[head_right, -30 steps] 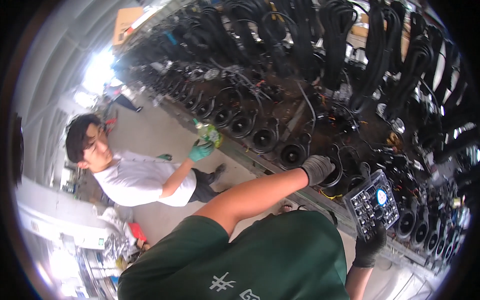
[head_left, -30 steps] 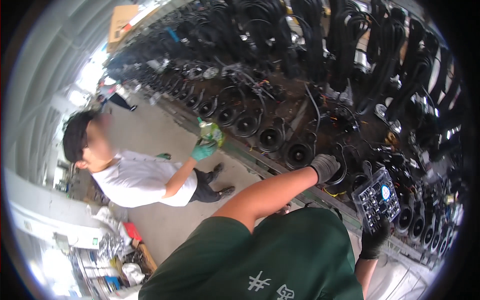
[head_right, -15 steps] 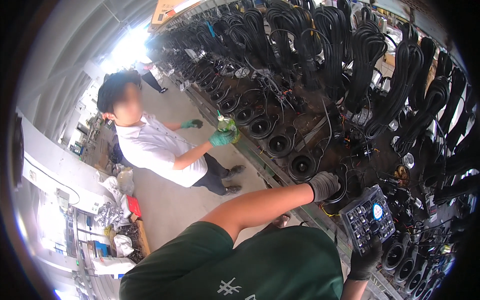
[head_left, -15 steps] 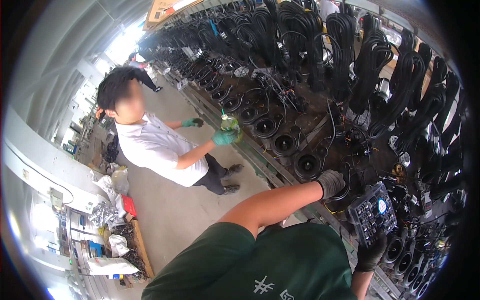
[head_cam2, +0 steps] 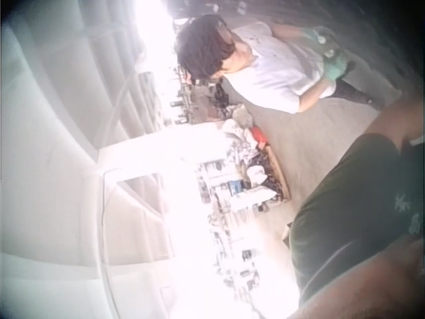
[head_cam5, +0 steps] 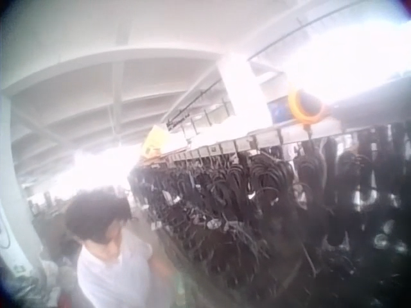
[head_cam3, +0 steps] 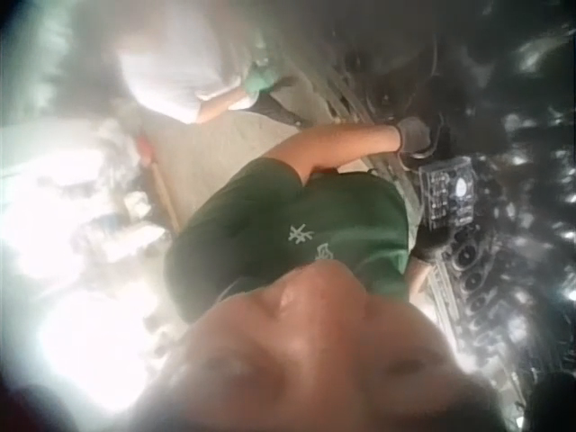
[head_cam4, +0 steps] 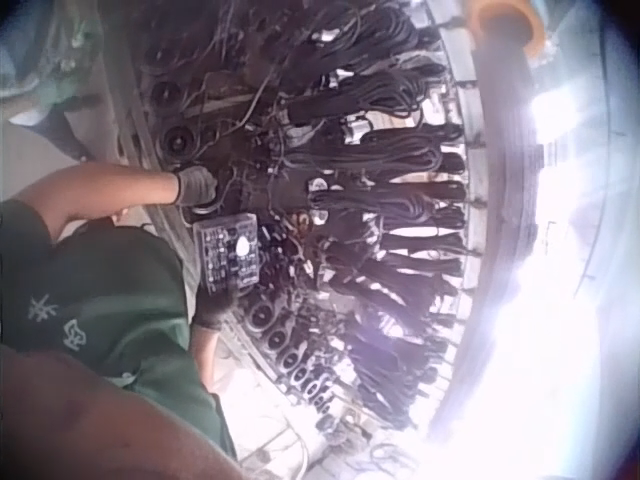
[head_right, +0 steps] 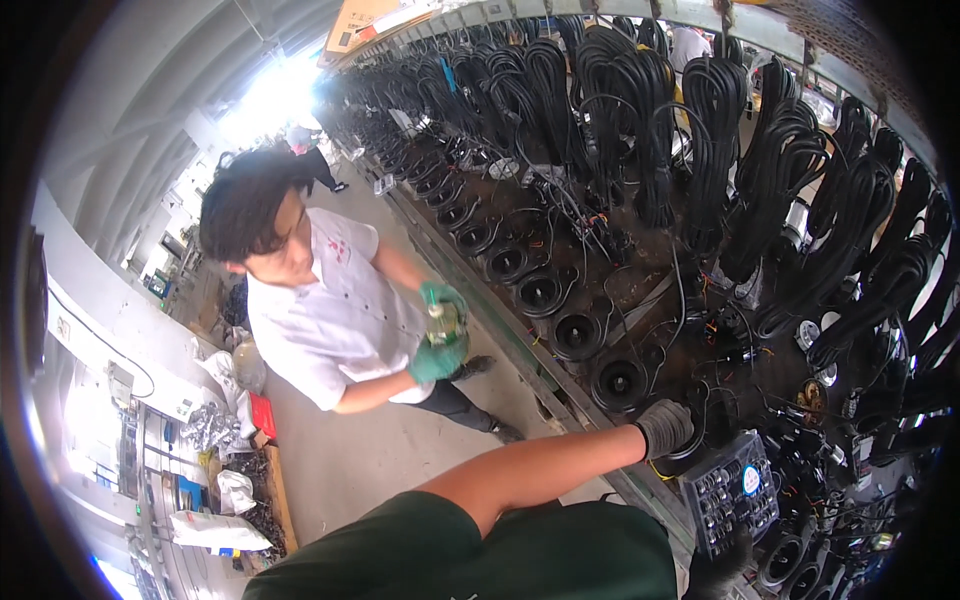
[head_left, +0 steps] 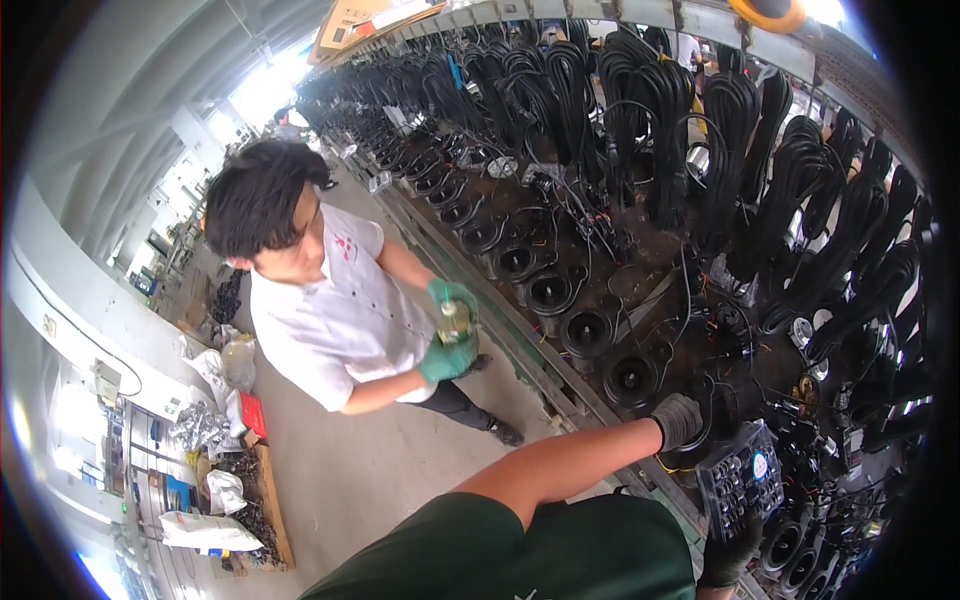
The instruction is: The person picks up small circular components from a plastic tray and inserts them into black circular housings attached to a series of long cables on a workbench.
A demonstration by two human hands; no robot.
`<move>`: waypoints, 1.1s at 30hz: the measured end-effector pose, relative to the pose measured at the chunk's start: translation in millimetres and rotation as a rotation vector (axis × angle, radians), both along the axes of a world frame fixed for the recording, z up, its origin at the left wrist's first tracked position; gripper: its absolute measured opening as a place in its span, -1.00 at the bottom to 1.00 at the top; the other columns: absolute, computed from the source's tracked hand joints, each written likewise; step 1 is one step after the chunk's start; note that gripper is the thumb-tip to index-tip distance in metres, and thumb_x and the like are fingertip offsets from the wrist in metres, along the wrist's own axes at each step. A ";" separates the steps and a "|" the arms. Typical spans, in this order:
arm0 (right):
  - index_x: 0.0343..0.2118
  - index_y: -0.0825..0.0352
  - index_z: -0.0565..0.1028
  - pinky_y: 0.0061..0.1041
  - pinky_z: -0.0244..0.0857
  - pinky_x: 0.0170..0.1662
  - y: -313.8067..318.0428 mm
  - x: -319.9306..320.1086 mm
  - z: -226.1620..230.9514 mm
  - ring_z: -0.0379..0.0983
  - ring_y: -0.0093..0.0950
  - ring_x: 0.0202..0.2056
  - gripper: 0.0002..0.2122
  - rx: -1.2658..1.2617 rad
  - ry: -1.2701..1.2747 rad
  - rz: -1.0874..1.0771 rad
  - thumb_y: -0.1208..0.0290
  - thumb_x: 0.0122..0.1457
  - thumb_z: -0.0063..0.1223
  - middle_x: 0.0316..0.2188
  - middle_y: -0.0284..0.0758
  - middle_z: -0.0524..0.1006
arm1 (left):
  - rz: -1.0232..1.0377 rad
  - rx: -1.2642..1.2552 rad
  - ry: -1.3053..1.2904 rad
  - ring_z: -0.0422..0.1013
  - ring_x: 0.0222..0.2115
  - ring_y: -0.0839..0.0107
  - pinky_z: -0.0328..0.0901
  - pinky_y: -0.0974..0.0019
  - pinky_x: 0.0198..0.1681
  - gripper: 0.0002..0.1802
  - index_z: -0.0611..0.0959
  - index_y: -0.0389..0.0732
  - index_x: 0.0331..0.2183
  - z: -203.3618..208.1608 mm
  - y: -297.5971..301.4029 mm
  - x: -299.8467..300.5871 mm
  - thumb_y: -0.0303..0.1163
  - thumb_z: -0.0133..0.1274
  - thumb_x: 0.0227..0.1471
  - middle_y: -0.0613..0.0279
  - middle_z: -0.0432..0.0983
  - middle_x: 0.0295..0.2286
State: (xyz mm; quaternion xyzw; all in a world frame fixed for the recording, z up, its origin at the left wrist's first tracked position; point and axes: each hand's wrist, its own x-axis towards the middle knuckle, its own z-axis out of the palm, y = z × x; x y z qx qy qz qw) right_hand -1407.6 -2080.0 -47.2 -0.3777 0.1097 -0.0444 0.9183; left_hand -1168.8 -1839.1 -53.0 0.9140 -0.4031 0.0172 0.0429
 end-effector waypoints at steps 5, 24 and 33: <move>0.30 0.29 0.38 -0.08 0.10 0.41 17.4 6.2 11.6 0.26 -0.18 0.33 -0.42 -0.305 0.113 -0.080 0.08 0.30 0.06 0.31 -0.19 0.40 | 0.026 -0.049 0.088 0.64 -0.37 0.08 0.51 0.06 -0.37 -0.80 0.78 -0.26 -0.37 0.0 -4.0 2.1 -0.40 0.14 -0.03 -0.02 0.69 -0.42; 0.16 0.23 0.52 -0.19 0.37 0.19 -11.9 -36.0 -10.3 0.41 -0.33 0.19 -0.57 -0.927 0.090 -0.298 0.09 0.35 0.02 0.17 -0.29 0.51 | 0.024 -0.108 0.088 0.58 -0.58 0.16 0.40 0.07 -0.57 -0.84 0.80 -0.08 -0.55 29.3 -13.9 -7.0 -0.27 0.19 -0.09 0.17 0.65 -0.61; 0.29 0.36 0.40 -0.18 0.28 0.30 47.2 8.2 52.6 0.35 -0.21 0.26 -0.50 -1.024 -0.014 -0.113 0.26 0.34 0.06 0.30 -0.17 0.43 | 0.109 -0.125 0.028 0.60 -0.28 0.05 0.51 0.09 -0.23 -0.77 0.76 -0.10 -0.37 -31.3 -0.8 4.0 -0.34 0.01 0.17 0.05 0.67 -0.33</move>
